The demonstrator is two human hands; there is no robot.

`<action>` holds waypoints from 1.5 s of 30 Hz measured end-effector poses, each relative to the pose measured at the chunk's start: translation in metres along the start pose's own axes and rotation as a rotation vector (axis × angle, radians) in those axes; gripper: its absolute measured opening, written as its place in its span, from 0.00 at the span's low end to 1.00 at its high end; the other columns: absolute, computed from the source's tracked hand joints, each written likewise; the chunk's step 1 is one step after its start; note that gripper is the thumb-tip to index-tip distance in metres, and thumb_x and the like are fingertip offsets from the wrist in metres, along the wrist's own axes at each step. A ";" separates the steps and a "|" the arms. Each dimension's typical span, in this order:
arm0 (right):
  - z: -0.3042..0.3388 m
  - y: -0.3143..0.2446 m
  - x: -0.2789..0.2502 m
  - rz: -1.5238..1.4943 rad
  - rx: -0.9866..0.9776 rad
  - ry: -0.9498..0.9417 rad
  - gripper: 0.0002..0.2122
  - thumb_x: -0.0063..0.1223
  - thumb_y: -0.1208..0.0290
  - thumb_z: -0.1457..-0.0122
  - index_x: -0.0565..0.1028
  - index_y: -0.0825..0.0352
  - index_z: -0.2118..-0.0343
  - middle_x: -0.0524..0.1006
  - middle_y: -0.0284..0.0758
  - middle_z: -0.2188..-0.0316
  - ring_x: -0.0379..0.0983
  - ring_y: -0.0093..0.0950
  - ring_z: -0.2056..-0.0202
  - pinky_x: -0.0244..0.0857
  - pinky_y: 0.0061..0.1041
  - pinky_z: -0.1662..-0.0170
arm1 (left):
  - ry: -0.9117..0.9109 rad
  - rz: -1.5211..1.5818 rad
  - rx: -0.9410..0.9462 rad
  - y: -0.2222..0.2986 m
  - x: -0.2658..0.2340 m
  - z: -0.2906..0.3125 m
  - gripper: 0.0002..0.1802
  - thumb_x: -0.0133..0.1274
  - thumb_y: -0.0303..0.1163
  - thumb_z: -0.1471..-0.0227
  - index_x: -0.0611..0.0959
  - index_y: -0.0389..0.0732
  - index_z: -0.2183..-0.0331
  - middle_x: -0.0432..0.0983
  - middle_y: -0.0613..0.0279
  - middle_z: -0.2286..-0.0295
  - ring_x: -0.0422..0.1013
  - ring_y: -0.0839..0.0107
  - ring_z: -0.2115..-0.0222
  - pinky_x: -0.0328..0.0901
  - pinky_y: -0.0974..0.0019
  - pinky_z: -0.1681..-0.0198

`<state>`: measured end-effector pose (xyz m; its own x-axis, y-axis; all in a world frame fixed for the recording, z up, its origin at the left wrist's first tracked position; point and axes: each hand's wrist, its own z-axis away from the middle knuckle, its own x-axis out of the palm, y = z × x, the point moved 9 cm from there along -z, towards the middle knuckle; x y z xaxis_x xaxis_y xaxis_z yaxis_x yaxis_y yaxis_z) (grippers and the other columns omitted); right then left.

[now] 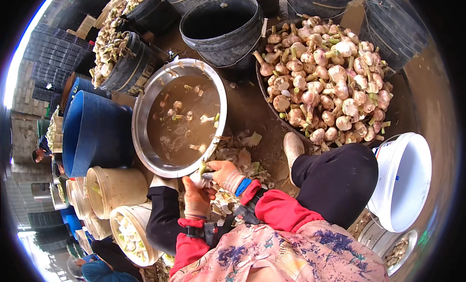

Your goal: The person peels garlic bulbs by hand, trimming the stems with a small blade and placing the peeled garlic into a bucket. They periodically reach into a basin of water to retrieve more garlic bulbs, discarding the skins onto the floor.

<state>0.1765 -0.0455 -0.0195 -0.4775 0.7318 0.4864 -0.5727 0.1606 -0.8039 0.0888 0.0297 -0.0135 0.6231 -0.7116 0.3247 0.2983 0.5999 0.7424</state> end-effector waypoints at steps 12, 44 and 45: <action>-0.004 0.012 0.011 0.456 -0.101 -0.132 0.08 0.54 0.72 0.52 0.76 0.65 0.68 0.77 0.34 0.71 0.71 0.22 0.66 0.64 0.22 0.62 | 0.272 -0.229 0.419 0.027 0.006 0.015 0.33 0.58 0.35 0.54 0.61 0.36 0.50 0.67 0.64 0.65 0.64 0.78 0.67 0.64 0.73 0.66; 0.008 -0.009 0.019 -0.028 0.083 -0.140 0.19 0.45 0.80 0.45 0.65 0.67 0.49 0.73 0.33 0.71 0.69 0.18 0.72 0.66 0.18 0.67 | 0.071 0.177 0.320 0.037 -0.012 0.030 0.26 0.54 0.54 0.54 0.77 0.38 0.69 0.73 0.61 0.71 0.70 0.68 0.70 0.66 0.68 0.63; 0.006 -0.020 0.010 -0.092 0.012 -0.097 0.17 0.45 0.79 0.43 0.65 0.70 0.49 0.73 0.32 0.74 0.68 0.16 0.75 0.66 0.16 0.69 | 0.093 0.240 0.317 0.038 -0.016 0.028 0.30 0.51 0.60 0.56 0.77 0.39 0.68 0.74 0.59 0.69 0.70 0.66 0.68 0.66 0.64 0.60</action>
<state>0.1794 -0.0450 0.0038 -0.4846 0.6464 0.5894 -0.6249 0.2156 -0.7503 0.0699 0.0535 0.0263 0.7150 -0.5201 0.4671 -0.0920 0.5924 0.8004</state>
